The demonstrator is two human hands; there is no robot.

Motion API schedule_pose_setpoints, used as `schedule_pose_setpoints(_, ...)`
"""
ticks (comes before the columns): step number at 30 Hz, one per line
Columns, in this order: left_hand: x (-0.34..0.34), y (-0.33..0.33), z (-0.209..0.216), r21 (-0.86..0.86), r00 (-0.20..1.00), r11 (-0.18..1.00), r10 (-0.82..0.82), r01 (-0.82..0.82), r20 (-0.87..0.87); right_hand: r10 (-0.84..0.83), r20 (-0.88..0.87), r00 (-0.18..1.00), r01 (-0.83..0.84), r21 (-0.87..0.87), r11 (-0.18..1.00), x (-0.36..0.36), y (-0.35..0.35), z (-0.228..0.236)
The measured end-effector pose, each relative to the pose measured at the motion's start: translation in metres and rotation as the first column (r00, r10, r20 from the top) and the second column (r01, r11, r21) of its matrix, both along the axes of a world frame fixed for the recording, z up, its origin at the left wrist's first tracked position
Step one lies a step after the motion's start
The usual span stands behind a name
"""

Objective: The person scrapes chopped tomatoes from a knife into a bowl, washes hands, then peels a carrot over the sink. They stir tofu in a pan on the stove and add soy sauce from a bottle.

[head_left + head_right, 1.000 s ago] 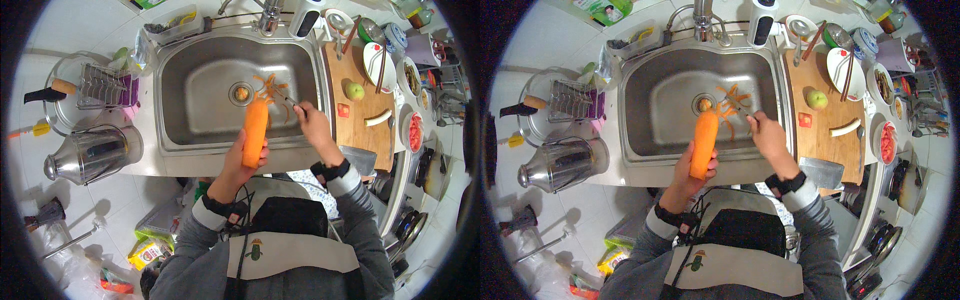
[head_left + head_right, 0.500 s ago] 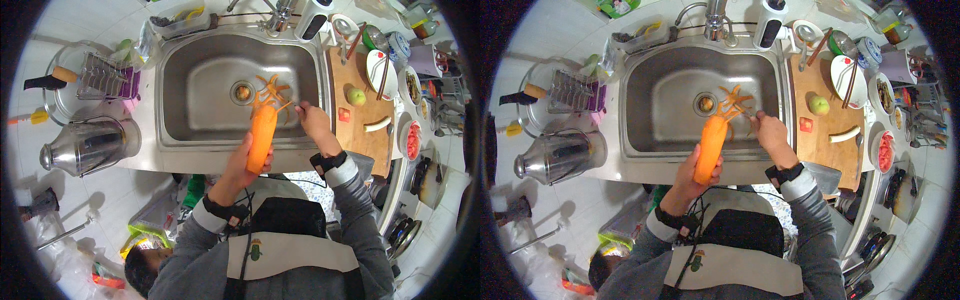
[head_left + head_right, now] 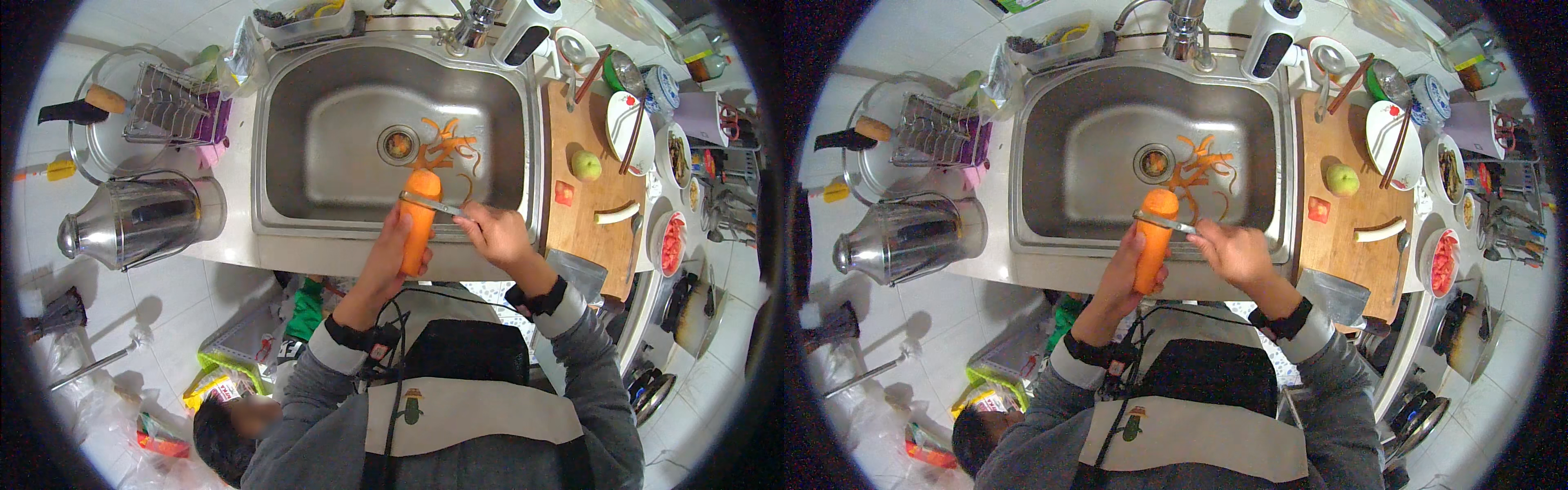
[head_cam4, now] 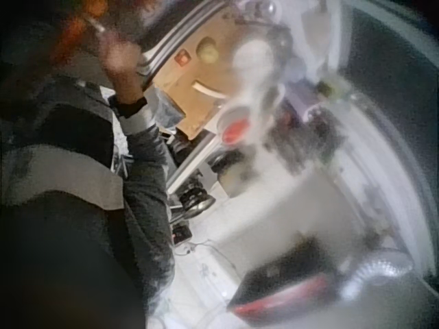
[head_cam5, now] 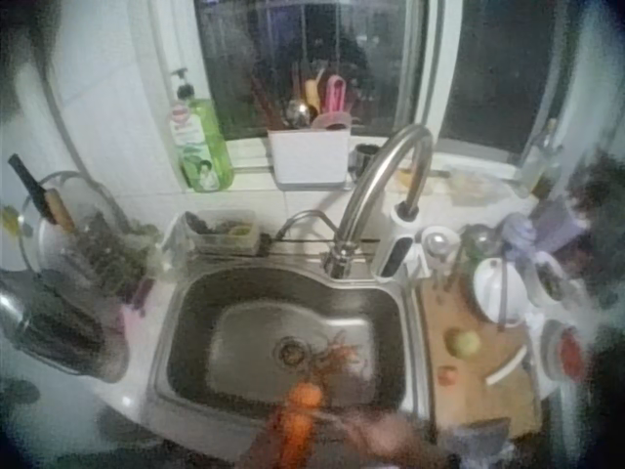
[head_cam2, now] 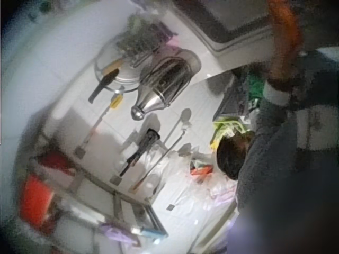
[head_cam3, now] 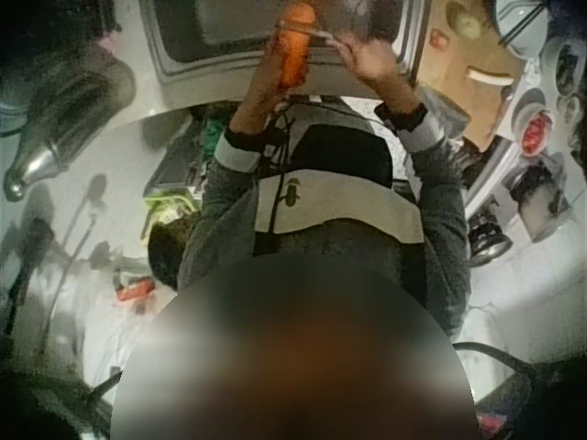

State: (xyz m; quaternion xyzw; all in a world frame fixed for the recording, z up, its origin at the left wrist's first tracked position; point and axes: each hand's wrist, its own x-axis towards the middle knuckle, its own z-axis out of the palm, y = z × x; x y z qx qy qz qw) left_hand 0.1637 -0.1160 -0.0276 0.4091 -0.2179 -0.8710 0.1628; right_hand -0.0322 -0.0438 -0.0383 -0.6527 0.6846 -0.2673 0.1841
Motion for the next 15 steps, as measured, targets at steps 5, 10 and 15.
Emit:
schedule_pose_setpoints(5, 0.005, 0.008, 0.012, -0.056, 0.998, 0.997, -0.059, 0.058, -0.025, -0.250, -0.356, 0.900, 0.358, 0.281, 0.890, -0.027, -0.024, -0.009)
schedule_pose_setpoints(10, -0.002, 0.004, 0.006, -0.224, 0.982, 0.974, -0.003, 0.045, 0.188, -0.224, -0.106, 0.969, 0.237, 0.127, 0.963, -0.003, -0.002, -0.003)
schedule_pose_setpoints(15, 0.000, 0.008, 0.001, -0.328, 0.965, 0.942, 0.018, 0.071, 0.260, -0.109, -0.192, 0.975, 0.150, 0.213, 0.966, -0.004, -0.009, -0.008)
